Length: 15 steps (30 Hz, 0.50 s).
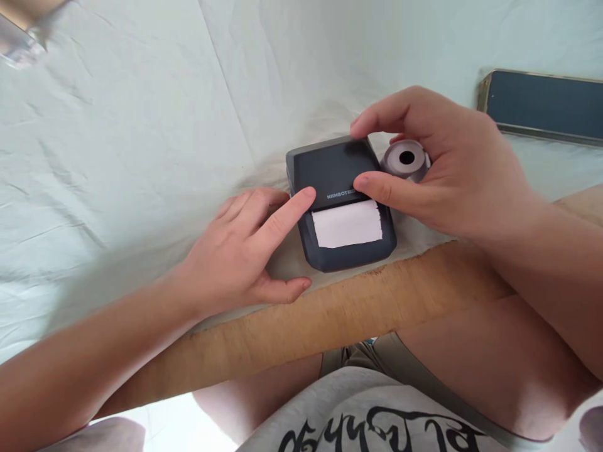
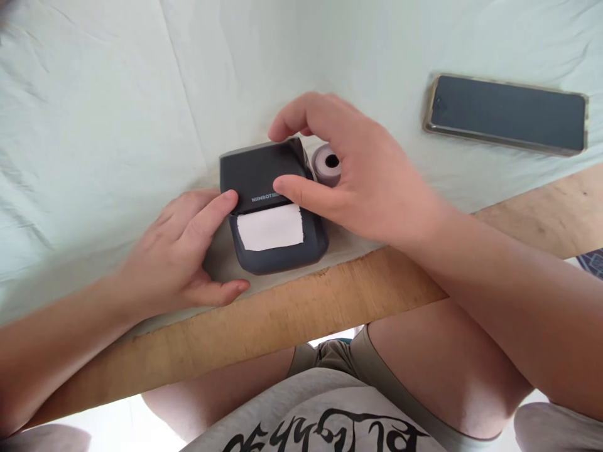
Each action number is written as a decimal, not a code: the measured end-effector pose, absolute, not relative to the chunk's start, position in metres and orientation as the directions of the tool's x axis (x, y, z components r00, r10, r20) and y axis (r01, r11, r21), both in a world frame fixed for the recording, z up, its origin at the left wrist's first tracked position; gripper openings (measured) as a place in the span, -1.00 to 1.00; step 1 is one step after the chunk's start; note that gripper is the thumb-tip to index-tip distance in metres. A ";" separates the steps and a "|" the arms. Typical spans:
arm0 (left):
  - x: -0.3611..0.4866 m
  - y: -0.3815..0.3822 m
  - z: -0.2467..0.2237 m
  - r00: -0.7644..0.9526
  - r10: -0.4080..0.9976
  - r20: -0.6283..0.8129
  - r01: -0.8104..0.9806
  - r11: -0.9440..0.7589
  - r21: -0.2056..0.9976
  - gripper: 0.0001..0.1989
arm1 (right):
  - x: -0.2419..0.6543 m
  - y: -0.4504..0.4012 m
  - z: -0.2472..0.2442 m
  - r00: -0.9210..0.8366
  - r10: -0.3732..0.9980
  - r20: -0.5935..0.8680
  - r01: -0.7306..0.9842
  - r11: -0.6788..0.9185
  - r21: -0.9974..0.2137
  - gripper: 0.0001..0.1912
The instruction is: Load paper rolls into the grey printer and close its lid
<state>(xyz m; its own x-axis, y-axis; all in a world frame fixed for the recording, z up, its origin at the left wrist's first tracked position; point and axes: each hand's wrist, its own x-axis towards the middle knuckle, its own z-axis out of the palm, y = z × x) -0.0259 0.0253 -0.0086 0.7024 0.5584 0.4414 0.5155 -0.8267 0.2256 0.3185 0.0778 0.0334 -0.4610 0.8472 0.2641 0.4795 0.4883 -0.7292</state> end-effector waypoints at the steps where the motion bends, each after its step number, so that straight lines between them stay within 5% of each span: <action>1: -0.026 0.025 -0.008 0.700 0.565 0.437 0.518 -0.823 0.232 -0.07 | 0.319 0.078 0.034 -0.473 0.844 0.253 0.480 0.488 -0.729 -0.58; 15: -0.024 0.021 -0.005 0.665 0.617 0.421 0.580 -0.781 0.230 -0.26 | 0.307 0.068 0.043 -0.498 0.837 0.227 0.427 0.465 -0.776 -0.64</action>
<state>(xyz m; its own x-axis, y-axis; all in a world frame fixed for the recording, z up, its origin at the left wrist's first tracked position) -0.0244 0.0206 -0.0049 0.6649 0.6173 0.4205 0.5803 -0.7814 0.2295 0.3068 0.0680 0.0431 -0.4979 0.8369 0.2274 0.4266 0.4646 -0.7760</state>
